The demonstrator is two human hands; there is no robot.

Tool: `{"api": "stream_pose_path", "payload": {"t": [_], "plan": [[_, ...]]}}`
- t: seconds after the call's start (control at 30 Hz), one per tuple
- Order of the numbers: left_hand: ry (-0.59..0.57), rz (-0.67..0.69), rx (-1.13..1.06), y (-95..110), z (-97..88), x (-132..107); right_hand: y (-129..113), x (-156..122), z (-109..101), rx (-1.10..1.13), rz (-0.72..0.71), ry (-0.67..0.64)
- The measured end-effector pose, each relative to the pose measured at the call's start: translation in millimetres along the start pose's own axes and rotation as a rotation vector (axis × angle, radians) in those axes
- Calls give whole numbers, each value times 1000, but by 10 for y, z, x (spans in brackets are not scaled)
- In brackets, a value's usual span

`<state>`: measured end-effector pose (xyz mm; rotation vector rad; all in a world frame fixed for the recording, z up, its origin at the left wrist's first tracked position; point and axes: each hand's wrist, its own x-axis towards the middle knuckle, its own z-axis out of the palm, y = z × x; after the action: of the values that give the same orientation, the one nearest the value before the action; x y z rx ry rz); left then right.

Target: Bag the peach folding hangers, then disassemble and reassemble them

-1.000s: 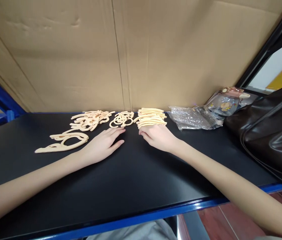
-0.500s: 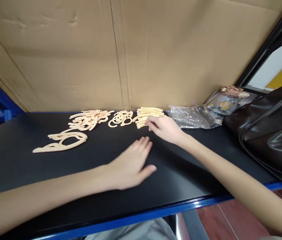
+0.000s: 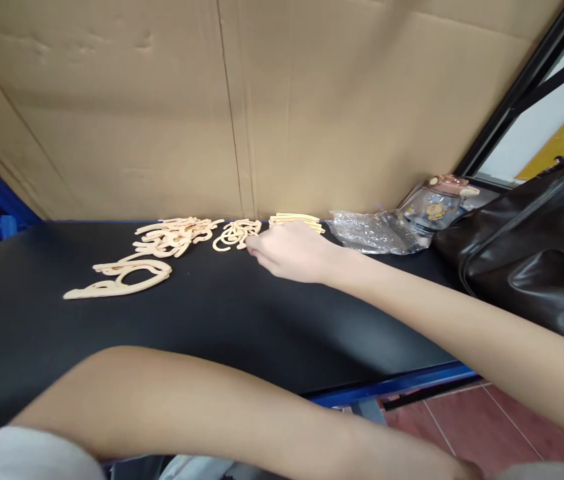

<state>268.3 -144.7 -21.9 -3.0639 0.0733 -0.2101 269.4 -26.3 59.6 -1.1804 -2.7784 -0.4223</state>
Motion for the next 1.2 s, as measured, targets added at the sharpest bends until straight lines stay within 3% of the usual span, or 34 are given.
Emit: {"api": "stream_pose_path", "payload": {"t": [0.03, 0.07, 0.1, 0.17, 0.2, 0.27, 0.33, 0.4, 0.47, 0.57, 0.7, 0.77, 0.83, 0.9, 0.97, 1.07, 1.17, 1.2], "plan": [[56, 328, -34, -97, -72, -180, 39, -48, 41, 21, 14, 0], [92, 536, -56, -208, -139, -381, 88, -100, 87, 42, 34, 0], [148, 507, -57, -329, -198, -598, 141, -153, 137, 59, 57, 3], [200, 227, -16, -593, -282, -1059, 243, -245, 250, 104, 122, 12], [235, 12, -54, -730, -305, -1287, 285, -278, 314, 152, 159, 18], [355, -470, -330, -997, -319, -1702, 338, -303, 456, 317, 225, 30], [563, -915, -739, -1226, -306, -2016, 345, -270, 609, 537, 261, 53], [649, -1035, -890, -1392, -282, -2208, 315, -195, 751, 732, 268, 81], [702, -1066, -1121, -1488, -265, -2297, 267, -110, 865, 876, 261, 104], [749, -1091, -1455, -1543, -267, -2321, 211, -34, 972, 1020, 254, 138], [720, -1090, -1433, -1542, -292, -2303, 208, -65, 1028, 1107, 277, 147], [625, -1120, -1212, -1484, -280, -2294, 220, -105, 1036, 1124, 286, 139], [451, -1183, -840, -1337, -237, -2286, 231, -138, 1032, 1130, 282, 139], [240, -1227, -479, -1081, -179, -2266, 245, -157, 1007, 1149, 271, 134], [92, -1197, -280, -748, -129, -2197, 273, -162, 949, 1184, 275, 142], [11, -1036, -206, -258, -70, -1886, 346, -149, 773, 1222, 316, 215], [-3, -734, -254, 64, 63, -1247, 398, -136, 487, 1189, 342, 281], [22, -689, -237, 135, 137, -979, 394, -138, 373, 1156, 337, 281]]}}
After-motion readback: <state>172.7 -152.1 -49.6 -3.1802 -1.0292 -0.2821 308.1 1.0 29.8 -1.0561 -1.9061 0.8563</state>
